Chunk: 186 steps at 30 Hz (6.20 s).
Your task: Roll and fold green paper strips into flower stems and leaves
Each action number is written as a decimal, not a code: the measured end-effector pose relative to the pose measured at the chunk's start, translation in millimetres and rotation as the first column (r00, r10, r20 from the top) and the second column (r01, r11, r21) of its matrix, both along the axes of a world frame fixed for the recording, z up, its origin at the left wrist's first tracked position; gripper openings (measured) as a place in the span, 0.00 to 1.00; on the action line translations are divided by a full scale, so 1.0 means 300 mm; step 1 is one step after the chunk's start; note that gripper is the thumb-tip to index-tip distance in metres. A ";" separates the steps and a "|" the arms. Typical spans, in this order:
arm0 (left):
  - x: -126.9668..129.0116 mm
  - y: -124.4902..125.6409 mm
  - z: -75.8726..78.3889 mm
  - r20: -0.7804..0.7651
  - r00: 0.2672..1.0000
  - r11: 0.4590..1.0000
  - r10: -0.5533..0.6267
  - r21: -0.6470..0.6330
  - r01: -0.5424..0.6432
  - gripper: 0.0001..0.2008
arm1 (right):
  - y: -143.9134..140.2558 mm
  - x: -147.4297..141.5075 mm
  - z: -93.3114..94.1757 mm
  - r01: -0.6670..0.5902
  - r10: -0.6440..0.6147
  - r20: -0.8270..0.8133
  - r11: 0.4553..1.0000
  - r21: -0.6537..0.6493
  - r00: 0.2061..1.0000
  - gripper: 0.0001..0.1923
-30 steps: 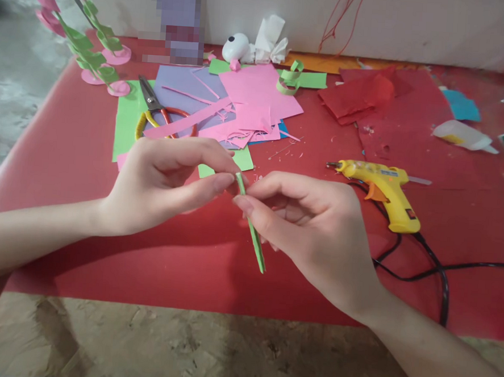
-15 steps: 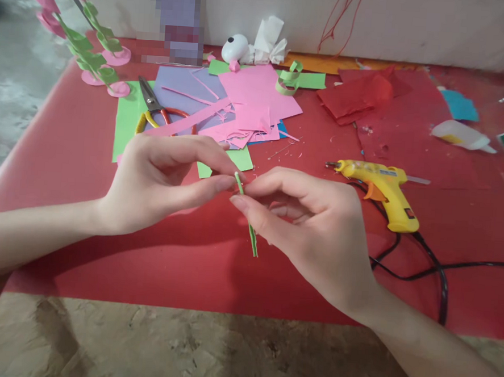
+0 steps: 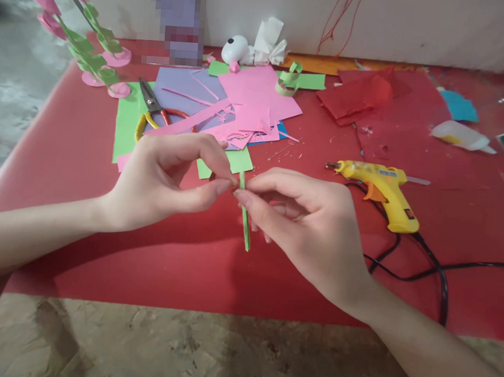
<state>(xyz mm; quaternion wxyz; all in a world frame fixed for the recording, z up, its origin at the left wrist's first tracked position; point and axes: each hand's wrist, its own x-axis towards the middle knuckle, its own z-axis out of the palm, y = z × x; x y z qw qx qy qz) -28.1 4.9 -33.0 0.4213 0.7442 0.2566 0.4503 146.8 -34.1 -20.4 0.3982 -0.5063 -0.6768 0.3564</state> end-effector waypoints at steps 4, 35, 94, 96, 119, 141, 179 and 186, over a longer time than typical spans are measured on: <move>0.004 0.005 -0.004 -0.019 0.999 0.999 0.047 0.019 -0.046 0.04 | 0.010 0.007 -0.008 -0.035 0.031 -0.051 0.997 -0.071 0.998 0.06; 0.005 0.003 0.011 -0.040 0.998 0.995 0.037 -0.091 -0.041 0.04 | -0.002 -0.013 0.011 -0.019 0.019 -0.015 0.999 -0.036 1.000 0.06; 0.005 -0.002 0.008 0.012 1.000 0.980 0.019 -0.196 -0.016 0.05 | -0.006 -0.007 0.010 -0.106 0.090 -0.123 0.986 -0.130 0.988 0.04; 0.004 -0.005 0.012 0.016 1.000 0.984 0.020 -0.177 -0.017 0.05 | -0.006 0.002 0.005 -0.139 0.117 -0.154 0.980 -0.143 0.981 0.04; -0.011 -0.020 0.023 -0.129 0.968 0.883 0.215 0.449 -0.136 0.01 | -0.018 0.007 -0.001 -0.197 0.105 -0.313 0.940 -0.278 0.944 0.02; -0.012 -0.018 0.019 -0.135 0.952 0.839 0.273 0.519 -0.167 0.01 | -0.018 0.004 -0.008 -0.183 0.117 -0.311 0.964 -0.193 0.943 0.02; -0.009 -0.011 0.016 -0.214 0.963 0.863 0.165 0.504 -0.035 0.06 | -0.018 0.019 -0.005 -0.232 0.136 -0.317 0.929 -0.288 0.939 0.03; -0.003 0.020 -0.024 -0.044 0.998 0.963 0.052 0.268 -0.039 0.07 | -0.010 0.019 -0.016 -0.247 0.117 -0.380 0.916 -0.314 0.918 0.03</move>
